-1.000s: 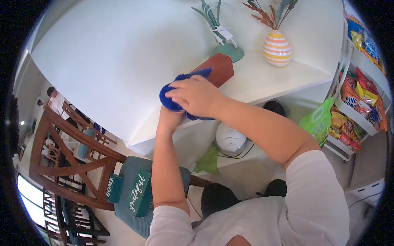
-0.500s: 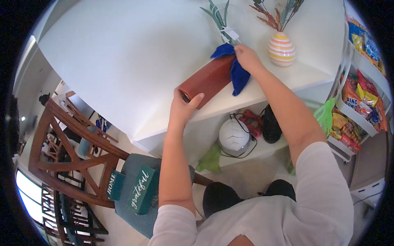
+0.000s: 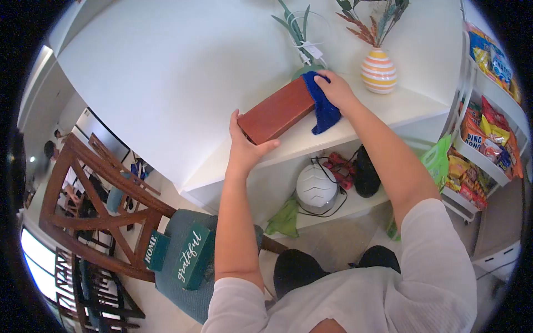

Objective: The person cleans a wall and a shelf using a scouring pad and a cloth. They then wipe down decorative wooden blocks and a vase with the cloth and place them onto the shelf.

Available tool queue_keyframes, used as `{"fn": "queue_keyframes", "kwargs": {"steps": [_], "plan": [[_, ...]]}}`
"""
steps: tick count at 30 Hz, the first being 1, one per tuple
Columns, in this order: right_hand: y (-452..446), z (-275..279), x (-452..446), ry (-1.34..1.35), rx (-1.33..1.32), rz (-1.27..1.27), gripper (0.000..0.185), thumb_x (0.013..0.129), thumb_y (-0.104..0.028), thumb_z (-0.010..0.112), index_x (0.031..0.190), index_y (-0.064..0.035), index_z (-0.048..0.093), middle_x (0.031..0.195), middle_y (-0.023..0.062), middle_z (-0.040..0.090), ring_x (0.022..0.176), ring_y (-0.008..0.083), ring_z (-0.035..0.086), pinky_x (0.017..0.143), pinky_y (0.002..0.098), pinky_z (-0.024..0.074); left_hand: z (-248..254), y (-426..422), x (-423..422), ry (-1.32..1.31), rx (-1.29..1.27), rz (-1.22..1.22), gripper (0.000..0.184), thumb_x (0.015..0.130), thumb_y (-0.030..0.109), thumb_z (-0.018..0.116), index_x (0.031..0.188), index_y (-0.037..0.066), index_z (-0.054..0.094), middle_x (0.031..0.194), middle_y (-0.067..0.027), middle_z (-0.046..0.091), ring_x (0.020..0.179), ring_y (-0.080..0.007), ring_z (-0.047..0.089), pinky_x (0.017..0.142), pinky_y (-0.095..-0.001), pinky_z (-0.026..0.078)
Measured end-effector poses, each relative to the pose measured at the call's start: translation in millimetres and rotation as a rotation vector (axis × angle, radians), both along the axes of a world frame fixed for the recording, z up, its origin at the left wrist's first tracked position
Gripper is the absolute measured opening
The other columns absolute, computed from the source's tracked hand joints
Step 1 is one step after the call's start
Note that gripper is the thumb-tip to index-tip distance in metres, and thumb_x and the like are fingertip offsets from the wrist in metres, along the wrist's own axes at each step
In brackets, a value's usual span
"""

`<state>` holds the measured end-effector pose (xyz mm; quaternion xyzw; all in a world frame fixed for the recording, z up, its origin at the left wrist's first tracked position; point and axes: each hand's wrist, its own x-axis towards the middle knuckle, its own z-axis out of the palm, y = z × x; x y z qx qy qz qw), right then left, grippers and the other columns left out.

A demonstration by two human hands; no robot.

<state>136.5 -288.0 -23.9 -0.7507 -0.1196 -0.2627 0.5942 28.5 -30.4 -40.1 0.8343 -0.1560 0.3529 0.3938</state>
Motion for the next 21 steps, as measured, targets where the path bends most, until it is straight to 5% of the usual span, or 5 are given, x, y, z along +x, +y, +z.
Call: {"fn": "queue_keyframes", "kwargs": {"steps": [6, 9, 10, 13, 21], "plan": [[55, 31, -54, -0.566, -0.171, 0.089, 0.031, 0.089, -0.022, 0.057, 0.116, -0.0071, 0.060, 0.112, 0.0141, 0.062, 0.106, 0.0280, 0.058, 0.092, 0.0362, 0.0441, 9, -7, -2, 0.278, -0.066, -0.032, 0.096, 0.064, 0.016, 0.081, 0.140, 0.005, 0.023, 0.125, -0.0222, 0.050, 0.114, -0.0288, 0.053, 0.095, -0.0385, 0.045], [109, 26, -105, -0.571, -0.823, 0.179, 0.033, 0.090, -0.021, 0.055, 0.121, -0.0111, 0.058, 0.130, 0.0100, 0.052, 0.120, 0.0242, 0.049, 0.098, 0.0422, 0.0385, 3, 1, 6, 0.081, 0.107, -0.177, 0.079, 0.072, 0.014, 0.075, 0.136, 0.002, 0.031, 0.125, -0.0219, 0.051, 0.108, -0.0294, 0.058, 0.090, -0.0379, 0.047], [114, 20, -109, -0.582, -0.805, 0.173, 0.033, 0.090, -0.021, 0.054, 0.121, -0.0113, 0.058, 0.133, 0.0094, 0.050, 0.122, 0.0235, 0.047, 0.099, 0.0436, 0.0370, 1, 11, 17, -0.254, 0.575, -0.045, 0.062, 0.077, 0.013, 0.069, 0.130, 0.000, 0.038, 0.124, -0.0218, 0.052, 0.106, -0.0292, 0.059, 0.088, -0.0369, 0.048], [117, 7, -102, -0.582, -0.815, 0.139, 0.033, 0.092, -0.022, 0.051, 0.121, -0.0106, 0.058, 0.139, 0.0090, 0.046, 0.126, 0.0224, 0.044, 0.100, 0.0456, 0.0350, 4, 4, 2, 0.158, -0.091, -0.109, 0.077, 0.067, 0.018, 0.079, 0.128, -0.003, 0.036, 0.123, -0.0248, 0.051, 0.114, -0.0367, 0.053, 0.092, -0.0406, 0.045], [15, -1, 4, -0.186, -0.614, -0.122, 0.037, 0.096, -0.026, 0.041, 0.122, -0.0046, 0.057, 0.127, 0.0165, 0.056, 0.116, 0.0293, 0.054, 0.098, 0.0372, 0.0402, 15, -8, -3, 0.275, -0.102, -0.015, 0.095, 0.059, 0.015, 0.085, 0.133, 0.000, 0.028, 0.119, -0.0184, 0.053, 0.108, -0.0258, 0.055, 0.089, -0.0344, 0.047]]}}
